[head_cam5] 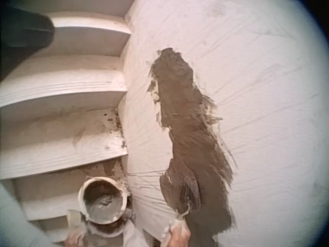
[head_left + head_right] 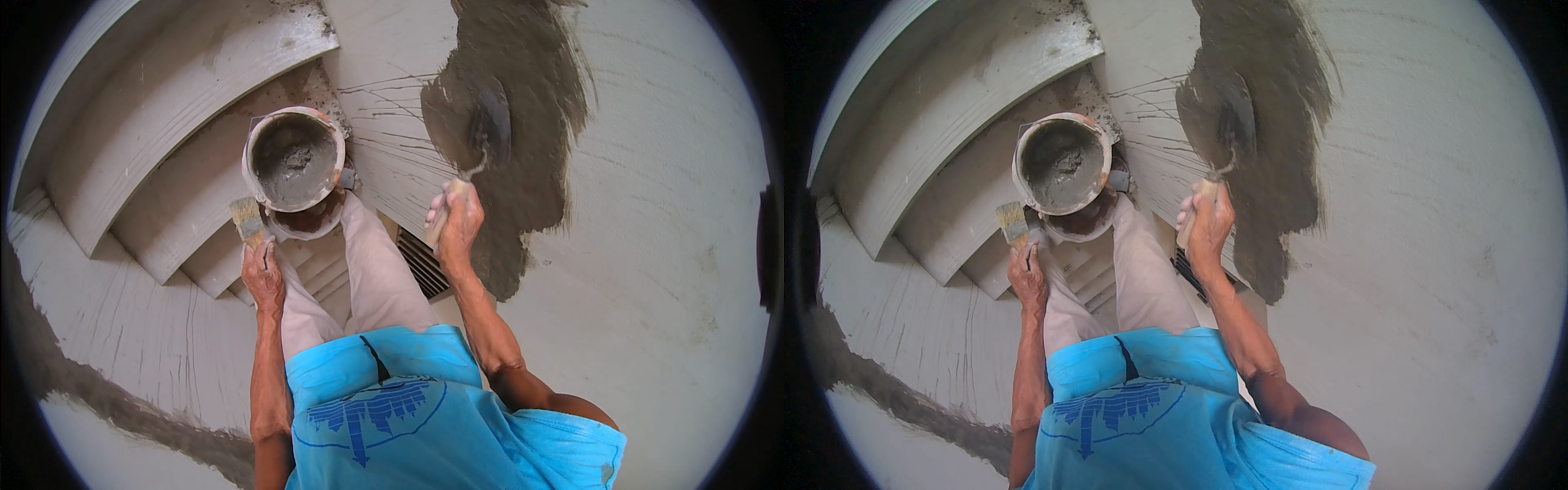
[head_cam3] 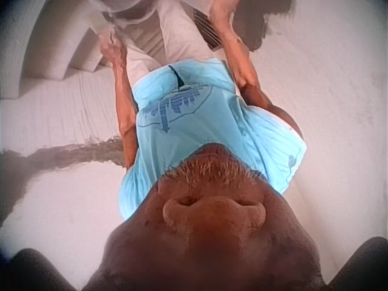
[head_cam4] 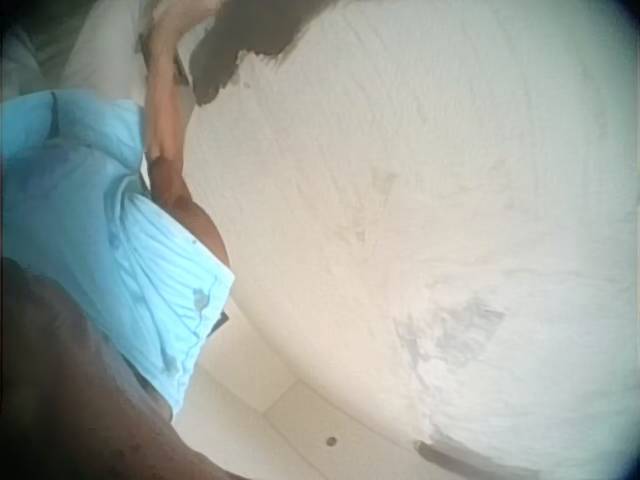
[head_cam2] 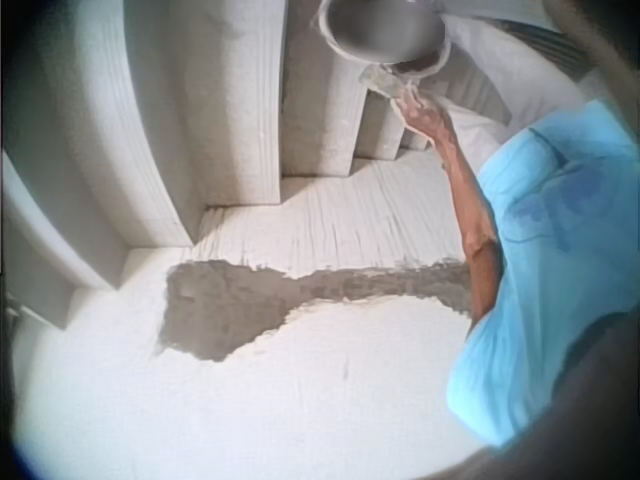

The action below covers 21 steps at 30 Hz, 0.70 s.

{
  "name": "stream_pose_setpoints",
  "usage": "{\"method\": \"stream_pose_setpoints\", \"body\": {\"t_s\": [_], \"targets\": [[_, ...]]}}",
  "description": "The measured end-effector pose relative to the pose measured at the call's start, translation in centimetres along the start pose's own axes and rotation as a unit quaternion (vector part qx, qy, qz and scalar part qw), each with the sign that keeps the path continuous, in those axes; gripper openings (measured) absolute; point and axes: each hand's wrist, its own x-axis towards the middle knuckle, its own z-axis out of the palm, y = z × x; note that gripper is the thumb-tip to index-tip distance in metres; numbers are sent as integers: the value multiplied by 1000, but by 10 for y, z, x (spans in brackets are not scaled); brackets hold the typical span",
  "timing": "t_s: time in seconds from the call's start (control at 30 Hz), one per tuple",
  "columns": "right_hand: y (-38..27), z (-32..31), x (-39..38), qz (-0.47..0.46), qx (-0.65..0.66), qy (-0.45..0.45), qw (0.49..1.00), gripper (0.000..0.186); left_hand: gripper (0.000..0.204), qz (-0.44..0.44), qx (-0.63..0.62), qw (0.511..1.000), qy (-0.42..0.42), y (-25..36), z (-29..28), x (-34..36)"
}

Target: The person scoops plaster from a bucket using a trowel and applies it to the wall next to a staircase. They repeatedly smooth the plaster on the wall surface while sitting on the stairs.

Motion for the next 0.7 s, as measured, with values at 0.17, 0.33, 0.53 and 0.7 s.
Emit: {"method": "stream_pose_setpoints", "body": {"t_s": [0.17,0.33,0.53,0.7], "targets": [[2,0,-13,8,15,5,1000,18,19,-5,-6,1000,3,1,-2,0],[-23,16,11,-28,-31,-40,998,19,18,-3,-7,1000,-3,2,-4,0],[-22,11,16,-37,-8,-23,999,20,18,1,2,1000,-4,1,-6,0],[-13,4,-11,-4,32,-6,999,21,18,-13,-4,1000,-3,3,-8,-2]]}}
